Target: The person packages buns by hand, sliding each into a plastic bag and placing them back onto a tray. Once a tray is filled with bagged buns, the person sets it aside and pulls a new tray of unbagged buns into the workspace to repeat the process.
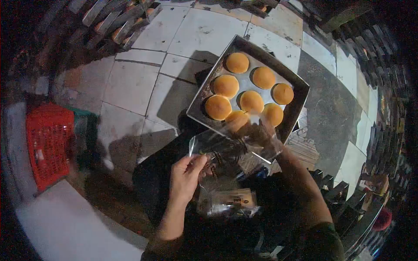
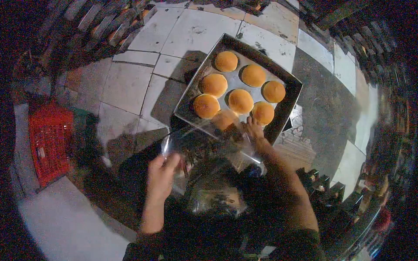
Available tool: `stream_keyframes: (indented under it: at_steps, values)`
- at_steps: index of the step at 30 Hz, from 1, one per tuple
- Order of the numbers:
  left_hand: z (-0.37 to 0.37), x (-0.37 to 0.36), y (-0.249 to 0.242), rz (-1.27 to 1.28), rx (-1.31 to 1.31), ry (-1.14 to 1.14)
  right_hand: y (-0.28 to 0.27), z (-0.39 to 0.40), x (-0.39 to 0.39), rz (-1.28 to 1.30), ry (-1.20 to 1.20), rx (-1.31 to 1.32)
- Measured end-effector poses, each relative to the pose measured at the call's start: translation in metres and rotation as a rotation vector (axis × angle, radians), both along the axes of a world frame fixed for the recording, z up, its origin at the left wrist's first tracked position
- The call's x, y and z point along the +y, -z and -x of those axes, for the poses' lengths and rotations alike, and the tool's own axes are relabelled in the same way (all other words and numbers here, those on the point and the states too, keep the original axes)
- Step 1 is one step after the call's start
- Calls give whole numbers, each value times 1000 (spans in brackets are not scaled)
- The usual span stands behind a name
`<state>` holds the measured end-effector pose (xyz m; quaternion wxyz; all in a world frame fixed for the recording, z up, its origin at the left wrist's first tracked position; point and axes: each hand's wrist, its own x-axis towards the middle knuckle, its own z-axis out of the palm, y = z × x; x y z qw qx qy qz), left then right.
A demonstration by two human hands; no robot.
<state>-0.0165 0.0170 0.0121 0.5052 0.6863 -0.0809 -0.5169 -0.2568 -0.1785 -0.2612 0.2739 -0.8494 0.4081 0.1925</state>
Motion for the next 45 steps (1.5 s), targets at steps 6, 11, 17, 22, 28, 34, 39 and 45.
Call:
stream_keyframes:
  at_steps: [6,11,17,22,28,34,39,45]
  values:
    - [7,-3,-8,-3,-156,212,30,49,0,-254,84,-428]
    - [9,6,-3,87,-373,347,-221,21,42,-911,1128,-1326]
    - [30,24,-18,296,-295,447,-334,19,133,-443,887,-1099]
    - [49,53,-79,432,-685,-117,-365,9,201,-358,898,-1282]
    - [79,90,-108,639,126,-81,-400,-23,286,-208,235,-1183]
    - [97,105,-102,607,-72,310,-414,-31,276,-158,-132,-1324]
    - [73,96,-120,1279,595,-106,-419,-33,261,223,-127,-1113]
    - [62,87,-75,919,1221,-330,-434,-70,248,376,-527,-785]
